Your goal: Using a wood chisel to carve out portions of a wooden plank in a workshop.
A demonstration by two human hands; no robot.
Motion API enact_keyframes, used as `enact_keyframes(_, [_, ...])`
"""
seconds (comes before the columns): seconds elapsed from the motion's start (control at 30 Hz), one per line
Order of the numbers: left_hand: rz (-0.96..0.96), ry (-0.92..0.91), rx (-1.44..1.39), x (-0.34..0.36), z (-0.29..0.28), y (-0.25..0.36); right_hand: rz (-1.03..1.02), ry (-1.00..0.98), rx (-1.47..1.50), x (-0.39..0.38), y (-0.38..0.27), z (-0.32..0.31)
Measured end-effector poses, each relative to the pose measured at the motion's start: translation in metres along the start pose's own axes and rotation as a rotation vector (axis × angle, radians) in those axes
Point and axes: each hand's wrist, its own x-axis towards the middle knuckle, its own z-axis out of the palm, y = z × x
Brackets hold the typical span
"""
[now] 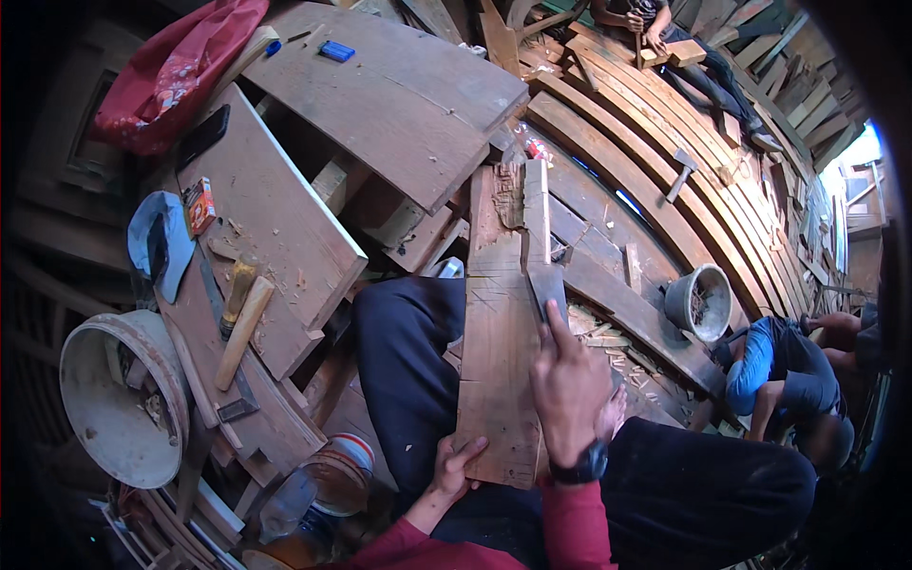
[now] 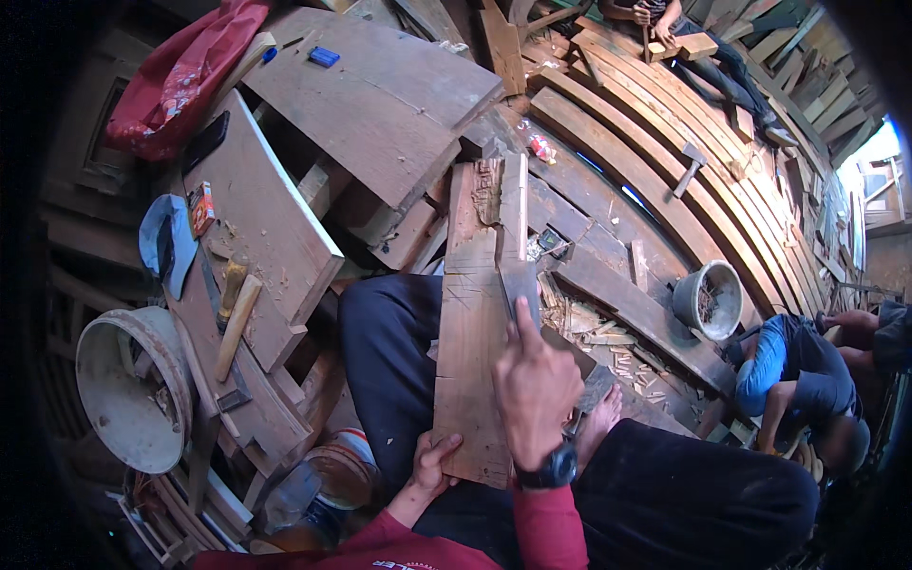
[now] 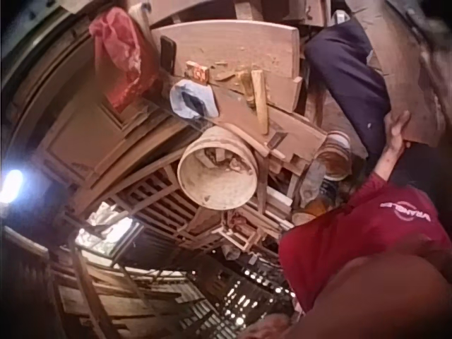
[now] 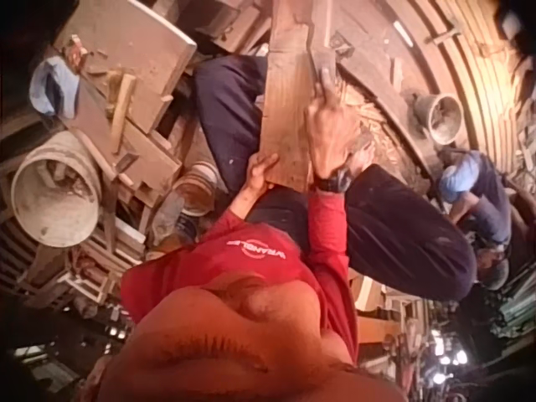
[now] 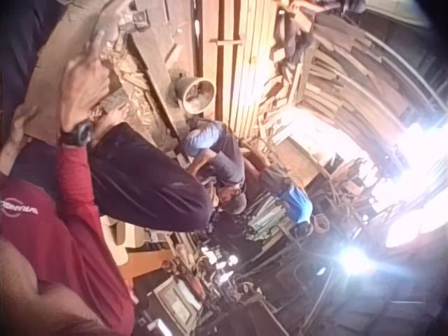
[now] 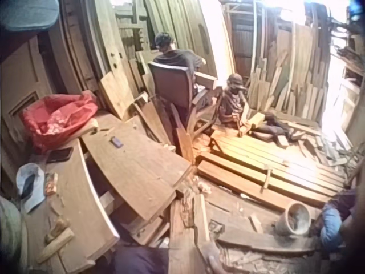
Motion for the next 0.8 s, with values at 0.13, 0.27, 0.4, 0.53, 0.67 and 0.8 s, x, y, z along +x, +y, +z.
enact_keyframes(0.13, [0.012,-0.03,-0.001,-0.001,-0.008,0.003,-0.121,0.223,0.041,0.029,-0.009,0.015])
enact_keyframes(0.27, [-0.007,0.0,-0.035,-0.001,0.003,0.003,0.01,0.051,0.123,0.024,-0.005,-0.001])
enact_keyframes(0.4, [-0.016,0.0,-0.002,-0.006,-0.009,0.004,-0.035,0.188,0.146,0.04,-0.011,0.013])
enact_keyframes(0.53, [-0.01,0.013,0.016,-0.002,-0.001,0.006,-0.029,0.066,0.117,0.03,-0.008,-0.004])
enact_keyframes(0.67, [0.009,-0.025,0.02,-0.002,-0.007,0.003,-0.034,0.171,0.248,0.053,-0.004,0.02])
enact_keyframes(0.8, [-0.011,-0.004,0.029,-0.001,0.0,0.007,-0.077,0.08,0.241,0.041,0.0,0.002])
